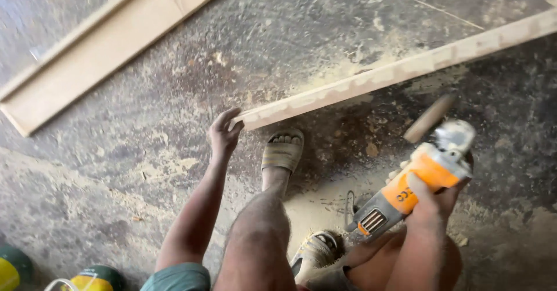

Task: The person uses an angle grinder with a sanding disc to smooth the surface of a long wooden plank. They move the tool back and forth along the plank, generating sawdust, and flip the plank to sand the other side.

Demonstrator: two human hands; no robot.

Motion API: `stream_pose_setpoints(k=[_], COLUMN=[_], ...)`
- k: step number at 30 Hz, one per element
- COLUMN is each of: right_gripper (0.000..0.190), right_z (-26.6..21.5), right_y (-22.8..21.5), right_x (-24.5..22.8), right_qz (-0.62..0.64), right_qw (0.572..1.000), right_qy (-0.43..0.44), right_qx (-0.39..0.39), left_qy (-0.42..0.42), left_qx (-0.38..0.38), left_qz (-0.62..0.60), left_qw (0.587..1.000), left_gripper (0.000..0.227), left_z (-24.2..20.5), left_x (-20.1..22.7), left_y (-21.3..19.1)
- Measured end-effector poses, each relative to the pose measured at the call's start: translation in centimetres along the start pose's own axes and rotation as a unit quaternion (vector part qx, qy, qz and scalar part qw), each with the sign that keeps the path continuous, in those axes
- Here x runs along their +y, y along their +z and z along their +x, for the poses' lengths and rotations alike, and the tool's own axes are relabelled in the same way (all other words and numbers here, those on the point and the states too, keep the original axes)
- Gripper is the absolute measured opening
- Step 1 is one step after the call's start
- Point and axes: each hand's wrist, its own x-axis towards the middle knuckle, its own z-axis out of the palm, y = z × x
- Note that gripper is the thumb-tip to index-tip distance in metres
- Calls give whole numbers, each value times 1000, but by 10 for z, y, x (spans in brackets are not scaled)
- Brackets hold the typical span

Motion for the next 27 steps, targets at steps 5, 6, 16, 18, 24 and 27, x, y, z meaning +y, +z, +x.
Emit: stream_pose_setpoints(k=[5,6,16,18,24,27], right_gripper=[100,97,85,84,79,84], right_z=[1,-4,-28,-31,-49,-59], right_y=[46,65,175,181,207,219], right_x=[24,18,-2,6,22,36], right_qz=[-141,-215,-485,-499,-490,-504], right_qw=[968,942,825,811,781,756], right_qy=[-131,-173,-31,-55,-90,-113], right_qx=[-158,-194,-289,-300,-377,-403], left_qy=[46,46,39,52,68,47], left_qx=[1,18,91,91,91,49], left_qz=[-54,-77,-56,-43,-50,-71], left_qw=[997,996,994,994,992,995], left_gripper=[63,71,27,27,22,26], left_z=[-1,7,14,17,14,17], left_x=[-16,-15,-33,-39,-30,-85], left_y=[34,41,57,59,55,62])
